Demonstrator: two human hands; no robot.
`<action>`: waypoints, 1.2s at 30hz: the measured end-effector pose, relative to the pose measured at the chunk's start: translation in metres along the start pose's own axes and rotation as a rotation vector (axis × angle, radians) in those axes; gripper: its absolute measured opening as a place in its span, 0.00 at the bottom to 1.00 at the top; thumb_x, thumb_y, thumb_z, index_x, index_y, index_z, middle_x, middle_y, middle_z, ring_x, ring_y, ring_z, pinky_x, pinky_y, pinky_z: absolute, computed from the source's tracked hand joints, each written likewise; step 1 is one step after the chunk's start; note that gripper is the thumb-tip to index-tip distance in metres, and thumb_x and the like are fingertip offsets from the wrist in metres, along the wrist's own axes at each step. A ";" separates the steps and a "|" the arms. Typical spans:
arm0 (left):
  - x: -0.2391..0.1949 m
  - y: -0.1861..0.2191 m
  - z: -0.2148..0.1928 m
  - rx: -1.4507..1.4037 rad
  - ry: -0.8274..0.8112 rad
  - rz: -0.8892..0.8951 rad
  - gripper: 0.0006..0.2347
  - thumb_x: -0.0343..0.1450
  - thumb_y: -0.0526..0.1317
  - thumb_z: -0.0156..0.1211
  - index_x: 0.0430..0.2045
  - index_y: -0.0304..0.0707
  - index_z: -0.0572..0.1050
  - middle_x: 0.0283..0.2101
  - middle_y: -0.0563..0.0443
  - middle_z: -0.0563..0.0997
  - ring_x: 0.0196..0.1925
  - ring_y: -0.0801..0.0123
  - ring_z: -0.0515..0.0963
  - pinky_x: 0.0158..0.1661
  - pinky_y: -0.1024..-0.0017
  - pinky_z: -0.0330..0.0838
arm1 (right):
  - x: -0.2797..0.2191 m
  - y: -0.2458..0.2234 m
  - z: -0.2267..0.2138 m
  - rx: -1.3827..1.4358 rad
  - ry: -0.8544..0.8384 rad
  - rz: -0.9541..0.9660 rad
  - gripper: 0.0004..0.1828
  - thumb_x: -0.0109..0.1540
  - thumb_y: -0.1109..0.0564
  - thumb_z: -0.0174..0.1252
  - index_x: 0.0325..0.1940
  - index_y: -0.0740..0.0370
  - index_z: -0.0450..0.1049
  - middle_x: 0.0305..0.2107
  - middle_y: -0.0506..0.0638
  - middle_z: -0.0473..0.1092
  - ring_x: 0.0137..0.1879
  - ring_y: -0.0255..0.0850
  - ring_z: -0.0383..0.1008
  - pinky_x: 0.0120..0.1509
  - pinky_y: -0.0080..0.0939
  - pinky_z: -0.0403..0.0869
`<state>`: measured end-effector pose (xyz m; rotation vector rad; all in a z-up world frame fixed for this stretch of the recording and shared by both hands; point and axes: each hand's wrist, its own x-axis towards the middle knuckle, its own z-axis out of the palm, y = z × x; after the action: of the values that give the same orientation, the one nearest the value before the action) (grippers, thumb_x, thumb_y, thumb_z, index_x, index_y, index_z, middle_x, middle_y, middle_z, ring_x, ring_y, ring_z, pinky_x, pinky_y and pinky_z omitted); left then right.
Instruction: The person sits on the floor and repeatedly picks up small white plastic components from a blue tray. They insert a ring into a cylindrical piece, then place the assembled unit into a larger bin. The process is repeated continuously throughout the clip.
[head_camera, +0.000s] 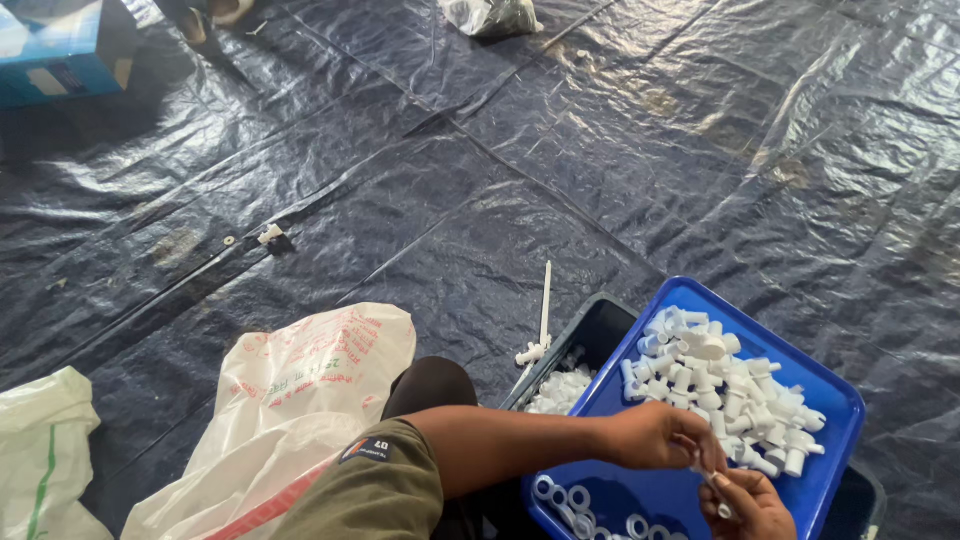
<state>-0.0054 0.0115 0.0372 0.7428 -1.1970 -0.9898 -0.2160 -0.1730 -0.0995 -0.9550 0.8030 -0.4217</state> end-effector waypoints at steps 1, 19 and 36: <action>0.003 0.002 -0.001 -0.043 0.070 -0.036 0.05 0.75 0.34 0.61 0.40 0.32 0.75 0.46 0.50 0.81 0.52 0.71 0.80 0.56 0.70 0.73 | -0.001 -0.004 0.001 -0.079 0.015 -0.033 0.09 0.61 0.64 0.62 0.43 0.68 0.71 0.29 0.60 0.74 0.31 0.41 0.77 0.32 0.39 0.75; 0.007 -0.005 -0.001 0.257 0.201 -0.647 0.17 0.82 0.50 0.53 0.46 0.30 0.76 0.41 0.34 0.82 0.42 0.58 0.82 0.43 0.64 0.76 | -0.035 0.005 0.029 -0.643 0.029 -0.601 0.15 0.62 0.61 0.61 0.48 0.69 0.65 0.38 0.58 0.71 0.33 0.42 0.74 0.35 0.40 0.75; -0.002 -0.017 -0.004 0.637 0.032 -0.110 0.16 0.78 0.48 0.56 0.47 0.31 0.76 0.38 0.46 0.82 0.42 0.65 0.81 0.43 0.67 0.74 | -0.036 -0.028 0.050 -0.062 0.056 -0.033 0.15 0.63 0.58 0.63 0.47 0.63 0.65 0.35 0.62 0.70 0.38 0.50 0.71 0.43 0.45 0.71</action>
<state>-0.0058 0.0060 0.0209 1.3286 -1.4718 -0.6729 -0.2006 -0.1373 -0.0441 -1.0192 0.8565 -0.4556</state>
